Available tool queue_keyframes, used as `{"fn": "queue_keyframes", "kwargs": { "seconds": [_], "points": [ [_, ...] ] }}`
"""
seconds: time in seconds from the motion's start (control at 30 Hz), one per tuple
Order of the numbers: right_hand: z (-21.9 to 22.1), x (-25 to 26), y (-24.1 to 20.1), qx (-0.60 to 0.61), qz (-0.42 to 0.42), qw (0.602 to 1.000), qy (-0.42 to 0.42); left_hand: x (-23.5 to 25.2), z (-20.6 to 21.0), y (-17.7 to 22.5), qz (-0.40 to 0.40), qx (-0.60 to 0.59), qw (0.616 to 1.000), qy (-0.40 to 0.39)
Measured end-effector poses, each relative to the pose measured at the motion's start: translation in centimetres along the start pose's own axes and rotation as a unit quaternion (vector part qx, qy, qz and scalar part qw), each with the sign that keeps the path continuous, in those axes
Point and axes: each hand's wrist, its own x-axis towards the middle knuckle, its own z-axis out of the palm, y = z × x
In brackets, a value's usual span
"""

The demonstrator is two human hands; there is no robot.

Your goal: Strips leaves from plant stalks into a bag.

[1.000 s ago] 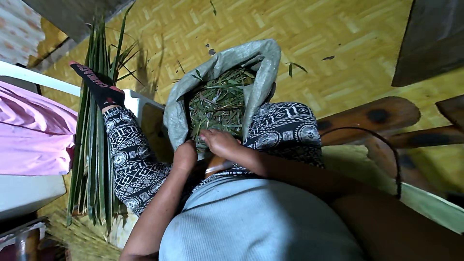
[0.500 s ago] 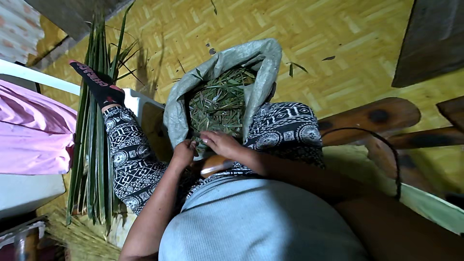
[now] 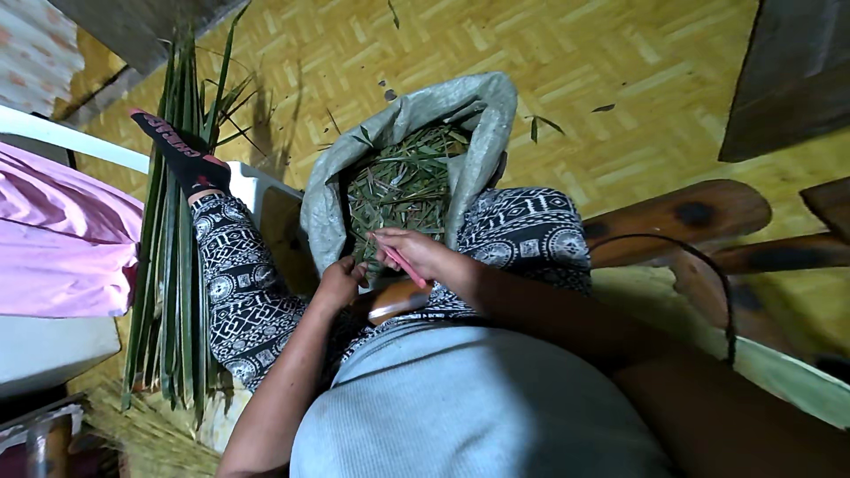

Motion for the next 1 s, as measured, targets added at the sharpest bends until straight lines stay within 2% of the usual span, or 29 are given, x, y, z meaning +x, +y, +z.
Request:
{"fn": "queue_keyframes", "kwargs": {
  "seconds": [0.13, 0.23, 0.33, 0.47, 0.67, 0.9, 1.0],
  "points": [
    [-1.4, 1.5, -1.0, -0.004, -0.014, 0.998, 0.056, -0.7, -0.4, -0.6, -0.006, 0.061, 0.998, -0.027],
    [-1.1, 0.9, -1.3, -0.15, -0.041, 0.985, 0.073, -1.0, -0.3, -0.5, -0.016, 0.1, 0.995, -0.01],
    [0.2, -0.8, -1.1, -0.32, -0.088, 0.943, 0.026, -0.9, -0.2, 0.1, -0.032, 0.156, 0.987, 0.017],
    [2.2, -2.7, -0.8, -0.45, -0.134, 0.882, -0.046, -0.2, 0.2, 0.6, -0.043, 0.226, 0.972, 0.051],
    [2.1, -2.2, -0.7, -0.521, -0.111, 0.846, -0.022, 0.1, 1.0, 1.6, -0.055, 0.292, 0.952, 0.067],
    [1.1, -0.4, 0.7, -0.593, -0.16, 0.787, 0.056, 0.2, 1.2, 1.3, -0.043, 0.286, 0.955, 0.063],
    [0.1, 0.6, 0.4, -0.592, -0.154, 0.787, 0.084, 0.1, 1.0, 1.2, -0.033, 0.258, 0.964, 0.062]
  ]
}}
